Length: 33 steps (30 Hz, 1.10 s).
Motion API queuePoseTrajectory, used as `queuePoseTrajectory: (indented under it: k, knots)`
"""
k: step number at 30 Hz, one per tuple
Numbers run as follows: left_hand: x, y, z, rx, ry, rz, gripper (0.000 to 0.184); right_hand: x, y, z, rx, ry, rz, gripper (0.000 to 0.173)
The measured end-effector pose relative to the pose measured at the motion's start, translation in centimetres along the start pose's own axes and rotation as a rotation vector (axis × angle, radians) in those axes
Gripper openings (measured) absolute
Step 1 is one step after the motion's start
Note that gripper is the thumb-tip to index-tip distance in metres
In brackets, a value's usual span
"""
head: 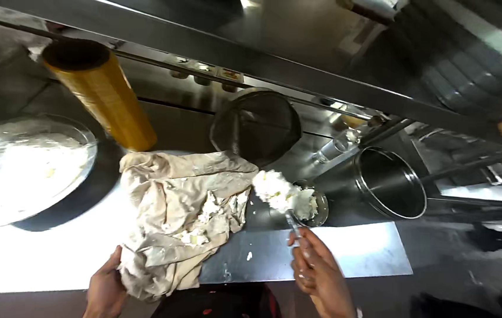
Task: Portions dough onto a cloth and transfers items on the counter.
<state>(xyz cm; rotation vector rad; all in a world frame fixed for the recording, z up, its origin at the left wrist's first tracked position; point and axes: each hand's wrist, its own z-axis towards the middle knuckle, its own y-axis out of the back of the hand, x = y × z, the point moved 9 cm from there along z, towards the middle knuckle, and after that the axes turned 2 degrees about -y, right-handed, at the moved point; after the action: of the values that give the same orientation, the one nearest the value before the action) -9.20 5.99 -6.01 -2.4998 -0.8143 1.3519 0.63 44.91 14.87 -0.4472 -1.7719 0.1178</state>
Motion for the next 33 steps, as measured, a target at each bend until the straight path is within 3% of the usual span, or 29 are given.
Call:
queuePoseTrajectory:
  k: [4,6,8,10,12,16,17,20,21,25,26,29,33]
  knots:
    - [-0.2,-0.1,-0.2,-0.011,-0.011,-0.01,0.043,7.2,4.9,-3.9,-0.392,0.305,-0.575,0.028]
    - [-0.3,-0.1,-0.3,-0.024,-0.012,-0.008,0.043,6.8,6.9,-4.7,-0.641,0.362,-1.033,0.034]
    - [-0.4,-0.2,-0.5,-0.045,-0.015,0.003,0.042,2.8,8.6,-3.5,-0.819,0.149,-1.496,0.032]
    - [-0.2,-0.1,-0.5,-0.054,-0.004,0.024,0.042,-1.5,10.7,-2.3,-0.8,-0.218,-1.715,0.029]
    - [-0.1,0.2,-0.3,-0.072,-0.003,0.033,0.041,-1.0,10.3,-2.4,-0.812,-0.169,-1.753,0.027]
    - [-0.1,1.3,-0.3,-0.145,-0.003,0.166,0.036,2.4,8.2,-4.4,-0.954,0.195,-1.684,0.027]
    - [-0.1,1.8,-0.3,-0.159,0.008,0.227,0.033,1.8,8.3,-4.3,-0.954,0.174,-1.683,0.027]
    - [0.5,3.3,0.1,-0.142,0.059,0.441,0.037,-2.1,10.4,-3.2,-0.793,-0.288,-1.678,0.031]
    - [0.7,3.3,0.3,-0.092,0.071,0.502,0.039,-2.0,10.5,-3.4,-0.773,-0.317,-1.661,0.033]
    - [0.5,2.5,-0.3,0.095,0.126,0.584,0.045,1.4,7.8,-4.3,-0.819,0.151,-1.589,0.027]
    - [0.4,2.1,-0.4,0.107,0.148,0.581,0.045,1.2,8.0,-4.1,-0.823,0.183,-1.579,0.026]
    - [0.9,0.8,-0.8,0.164,0.237,0.567,0.045,-1.4,9.5,-2.8,-0.717,-0.032,-1.559,0.031]
    - [1.9,0.5,-1.2,0.184,0.294,0.572,0.053,0.1,7.8,-3.1,-0.741,0.216,-1.511,0.027]
